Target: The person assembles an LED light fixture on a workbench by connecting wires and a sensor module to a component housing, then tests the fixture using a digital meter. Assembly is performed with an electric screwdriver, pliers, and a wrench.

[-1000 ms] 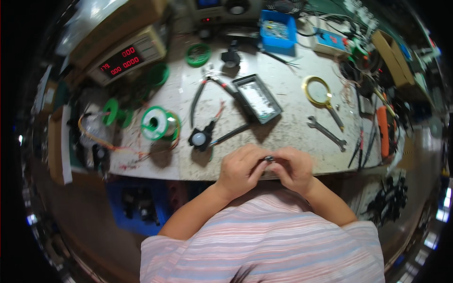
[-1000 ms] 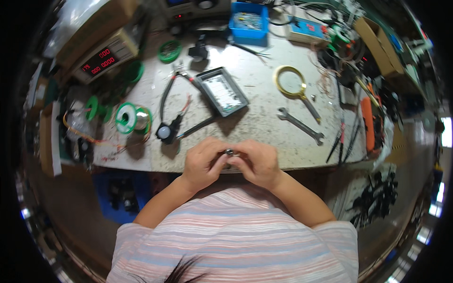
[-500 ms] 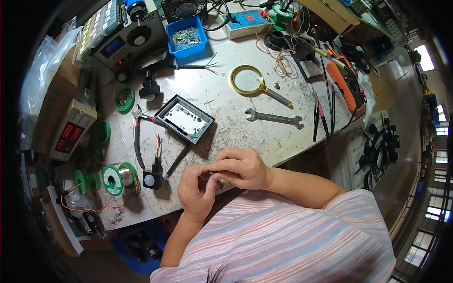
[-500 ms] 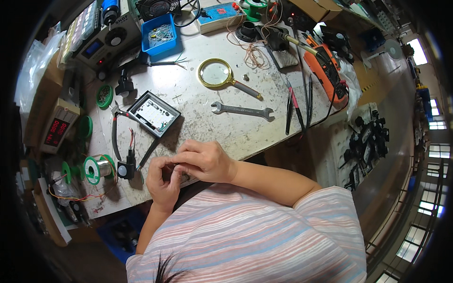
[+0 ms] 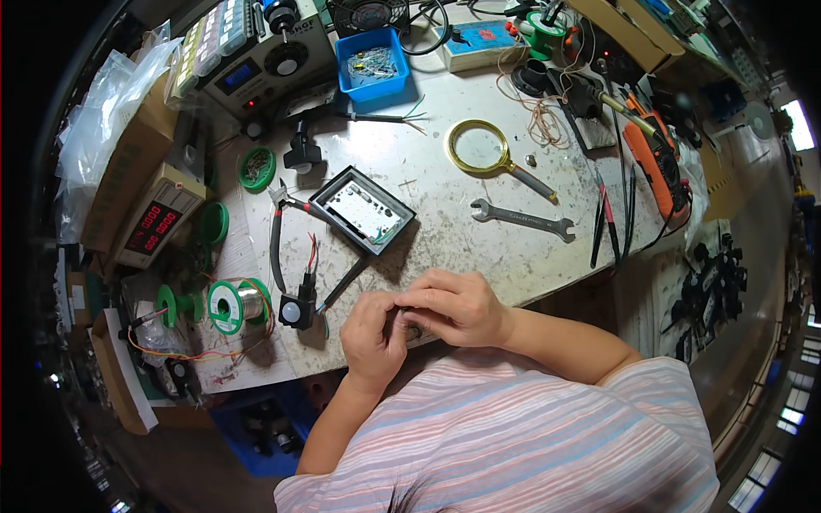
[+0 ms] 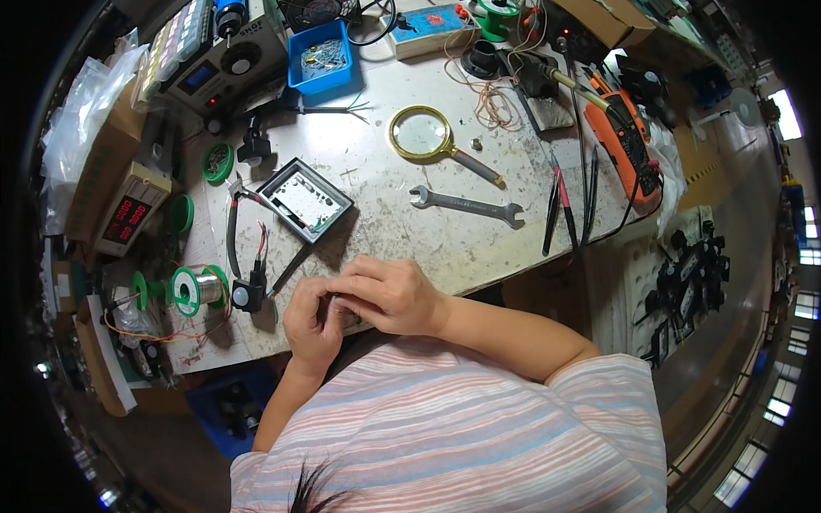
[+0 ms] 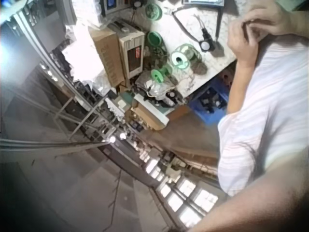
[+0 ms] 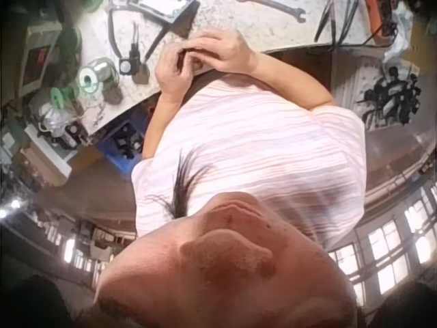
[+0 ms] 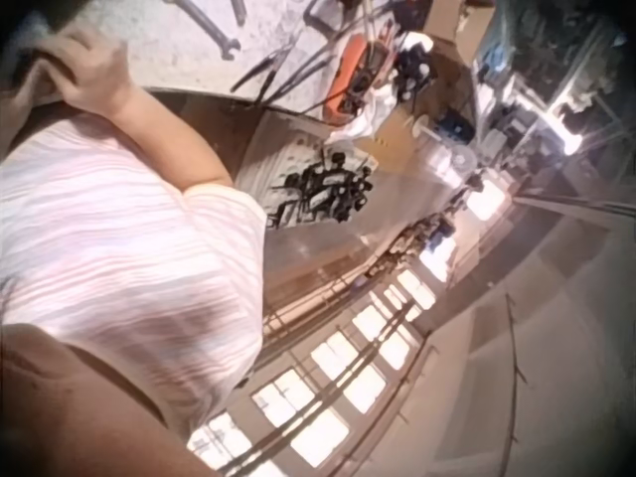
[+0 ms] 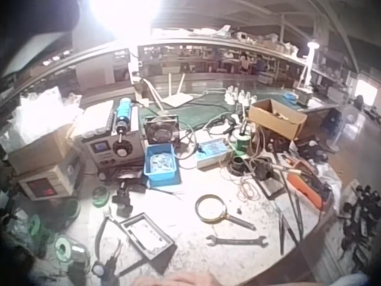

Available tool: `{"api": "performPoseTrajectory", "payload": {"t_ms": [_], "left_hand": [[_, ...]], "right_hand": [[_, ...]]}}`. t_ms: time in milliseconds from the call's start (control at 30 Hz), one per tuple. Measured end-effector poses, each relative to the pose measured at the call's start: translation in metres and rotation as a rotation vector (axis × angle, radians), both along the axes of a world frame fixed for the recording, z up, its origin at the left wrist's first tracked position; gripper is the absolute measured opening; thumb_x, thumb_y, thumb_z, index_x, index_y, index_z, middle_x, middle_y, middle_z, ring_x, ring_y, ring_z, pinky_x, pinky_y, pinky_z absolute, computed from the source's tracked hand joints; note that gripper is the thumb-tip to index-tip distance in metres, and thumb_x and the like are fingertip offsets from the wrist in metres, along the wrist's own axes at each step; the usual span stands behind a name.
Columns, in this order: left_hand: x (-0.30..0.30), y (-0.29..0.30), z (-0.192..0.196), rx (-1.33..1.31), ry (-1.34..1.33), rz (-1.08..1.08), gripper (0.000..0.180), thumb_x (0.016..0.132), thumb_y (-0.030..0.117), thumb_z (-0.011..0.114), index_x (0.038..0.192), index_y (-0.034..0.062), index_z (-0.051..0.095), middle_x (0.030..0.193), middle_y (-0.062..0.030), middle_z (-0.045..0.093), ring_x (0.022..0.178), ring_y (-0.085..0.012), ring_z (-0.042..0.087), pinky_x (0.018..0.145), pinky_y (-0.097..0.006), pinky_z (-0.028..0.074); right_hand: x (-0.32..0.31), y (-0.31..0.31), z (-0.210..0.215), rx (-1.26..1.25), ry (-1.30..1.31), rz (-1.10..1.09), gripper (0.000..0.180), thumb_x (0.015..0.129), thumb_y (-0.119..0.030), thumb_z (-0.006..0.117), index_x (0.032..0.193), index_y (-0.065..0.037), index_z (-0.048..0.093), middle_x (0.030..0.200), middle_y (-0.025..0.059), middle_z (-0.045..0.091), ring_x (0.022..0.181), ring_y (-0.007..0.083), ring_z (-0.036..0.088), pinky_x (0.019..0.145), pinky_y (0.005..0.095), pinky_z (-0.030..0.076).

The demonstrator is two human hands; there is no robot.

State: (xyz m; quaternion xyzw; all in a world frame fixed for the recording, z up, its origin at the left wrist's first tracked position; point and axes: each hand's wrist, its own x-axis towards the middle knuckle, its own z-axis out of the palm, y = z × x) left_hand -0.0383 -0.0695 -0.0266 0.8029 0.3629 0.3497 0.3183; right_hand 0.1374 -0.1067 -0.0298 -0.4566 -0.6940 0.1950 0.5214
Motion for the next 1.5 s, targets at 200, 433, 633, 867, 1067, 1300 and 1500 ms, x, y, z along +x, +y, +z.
{"api": "performPoseTrajectory", "payload": {"t_ms": [200, 433, 633, 867, 1067, 1300, 1500], "left_hand": [[0.003, 0.003, 0.001, 0.001, -0.004, -0.020, 0.019, 0.081, -0.003, 0.065, 0.099, 0.0030, 0.065, 0.085, -0.0135, 0.064, 0.072, -0.0312, 0.062, 0.063, -0.037, 0.049], [-0.006, -0.002, -0.004, -0.012, -0.208, 0.085, 0.012, 0.089, 0.009, 0.070, 0.096, 0.0027, 0.063, 0.081, -0.0101, 0.062, 0.059, -0.0198, 0.054, 0.053, -0.029, 0.043], [-0.013, -0.005, -0.002, 0.086, -0.356, 0.047, 0.015, 0.087, 0.013, 0.073, 0.093, 0.0047, 0.061, 0.075, -0.0096, 0.061, 0.056, -0.0209, 0.055, 0.050, -0.030, 0.043], [-0.041, -0.012, 0.000, 0.068, -0.410, 0.111, 0.014, 0.092, 0.012, 0.069, 0.097, 0.0009, 0.063, 0.084, -0.0105, 0.064, 0.069, -0.0198, 0.058, 0.060, -0.028, 0.046], [-0.054, -0.008, 0.000, -0.095, -0.384, 0.207, 0.012, 0.093, 0.011, 0.067, 0.100, 0.0013, 0.065, 0.087, -0.0088, 0.063, 0.070, -0.0151, 0.058, 0.059, -0.025, 0.045], [-0.052, -0.002, -0.008, -0.034, -0.384, 0.160, 0.012, 0.090, 0.009, 0.070, 0.099, 0.0025, 0.066, 0.085, -0.0084, 0.063, 0.066, -0.0158, 0.059, 0.058, -0.027, 0.047], [-0.050, -0.006, -0.007, -0.038, -0.402, 0.196, 0.012, 0.088, 0.007, 0.071, 0.096, 0.0023, 0.064, 0.086, -0.0075, 0.064, 0.066, -0.0151, 0.057, 0.059, -0.026, 0.046]], "right_hand": [[0.002, 0.001, -0.002, -0.031, 0.025, 0.015, 0.029, 0.081, -0.007, 0.073, 0.109, -0.007, 0.070, 0.090, 0.0089, 0.067, 0.069, 0.0255, 0.067, 0.057, 0.0330, 0.053], [-0.002, 0.035, 0.033, 0.040, -0.085, -0.035, 0.018, 0.081, -0.008, 0.073, 0.099, -0.007, 0.070, 0.089, 0.0079, 0.067, 0.069, 0.0249, 0.065, 0.058, 0.0343, 0.052], [-0.052, 0.131, 0.058, 0.196, -0.712, -0.081, 0.007, 0.073, -0.013, 0.068, 0.075, -0.007, 0.070, 0.078, 0.0049, 0.063, 0.084, 0.0239, 0.059, 0.064, 0.0349, 0.047], [-0.096, 0.188, 0.038, -0.147, -1.301, -0.081, 0.014, 0.079, -0.015, 0.063, 0.082, -0.014, 0.077, 0.086, 0.0050, 0.073, 0.092, 0.0227, 0.061, 0.074, 0.0369, 0.041], [-0.086, 0.208, 0.029, -0.214, -1.189, -0.150, 0.016, 0.075, -0.013, 0.066, 0.091, -0.008, 0.066, 0.080, 0.0113, 0.070, 0.086, 0.0290, 0.065, 0.073, 0.0411, 0.047], [-0.101, 0.208, 0.054, 0.017, -0.770, -0.152, 0.018, 0.076, -0.011, 0.065, 0.093, -0.007, 0.059, 0.084, 0.0154, 0.065, 0.075, 0.0355, 0.068, 0.066, 0.0455, 0.056], [-0.108, 0.210, 0.101, 0.243, -0.577, -0.079, 0.011, 0.082, -0.017, 0.066, 0.091, -0.011, 0.063, 0.088, 0.0110, 0.064, 0.078, 0.0336, 0.067, 0.070, 0.0445, 0.056]]}}
